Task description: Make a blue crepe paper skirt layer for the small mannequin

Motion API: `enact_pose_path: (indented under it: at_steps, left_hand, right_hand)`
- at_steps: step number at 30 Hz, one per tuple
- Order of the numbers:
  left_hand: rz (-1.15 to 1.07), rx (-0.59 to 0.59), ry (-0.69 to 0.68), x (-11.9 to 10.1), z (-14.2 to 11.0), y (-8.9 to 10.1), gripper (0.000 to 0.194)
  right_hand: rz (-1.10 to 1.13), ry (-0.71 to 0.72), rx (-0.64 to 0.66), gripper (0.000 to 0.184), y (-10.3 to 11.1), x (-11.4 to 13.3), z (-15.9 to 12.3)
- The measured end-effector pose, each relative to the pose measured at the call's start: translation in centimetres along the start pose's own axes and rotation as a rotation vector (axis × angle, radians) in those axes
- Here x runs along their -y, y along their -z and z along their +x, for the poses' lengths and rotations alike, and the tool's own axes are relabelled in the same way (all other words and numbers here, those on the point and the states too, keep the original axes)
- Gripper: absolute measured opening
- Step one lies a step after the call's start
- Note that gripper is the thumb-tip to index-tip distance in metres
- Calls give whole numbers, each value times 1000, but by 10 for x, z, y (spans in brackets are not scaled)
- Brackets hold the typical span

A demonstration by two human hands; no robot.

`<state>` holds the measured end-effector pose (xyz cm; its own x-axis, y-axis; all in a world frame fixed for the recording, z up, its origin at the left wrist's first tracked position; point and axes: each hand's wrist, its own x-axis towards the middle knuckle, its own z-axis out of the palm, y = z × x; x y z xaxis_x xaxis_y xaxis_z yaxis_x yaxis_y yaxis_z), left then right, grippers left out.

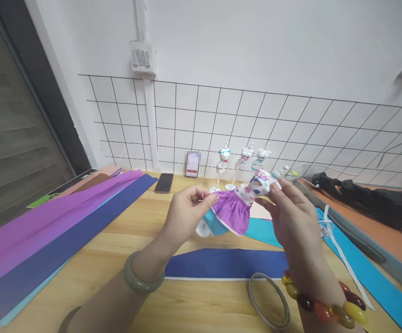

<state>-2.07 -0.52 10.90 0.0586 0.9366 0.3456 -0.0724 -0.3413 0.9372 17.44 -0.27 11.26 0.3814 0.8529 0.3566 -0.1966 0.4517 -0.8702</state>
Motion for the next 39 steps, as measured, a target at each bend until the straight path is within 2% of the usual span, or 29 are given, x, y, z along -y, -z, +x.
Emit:
enact_pose_path:
  at_steps: [4, 9, 14, 20, 22, 24, 25, 29, 33, 39]
  left_hand:
    - [70, -26, -49, -2, 1, 3, 13]
    - [191, 2, -258, -4, -4, 0, 14]
    - [90, 38, -87, -6, -3, -1, 9]
    - [40, 108, -29, -3, 2, 3, 16]
    - [171, 110, -61, 6, 10, 11, 21]
    - [483, 94, -107, 22, 23, 26, 24]
    - [729, 85, -93, 32, 31, 35, 23]
    - [1051, -78, 24, 74, 54, 72, 15]
    - [1257, -127, 127, 110, 61, 93, 16]
    - [1347, -18, 264, 145, 60, 106, 31]
  right_hand:
    - [60, -110, 156, 22, 3, 3, 5]
    - [30, -181, 247, 25, -7, 2, -5]
    - [33, -234, 276, 27, -13, -2, -10]
    - [44, -252, 283, 24, -9, -3, -5]
    - [55, -248, 263, 22, -5, -1, -2]
    - [67, -244, 239, 21, -1, 1, 1]
    - [71, -242, 229, 20, 1, 3, 2]
    - [72, -238, 219, 17, 4, 7, 5]
    - [71, -231, 229, 20, 0, 5, 3]
    - [41, -266, 226, 19, -13, 8, -10]
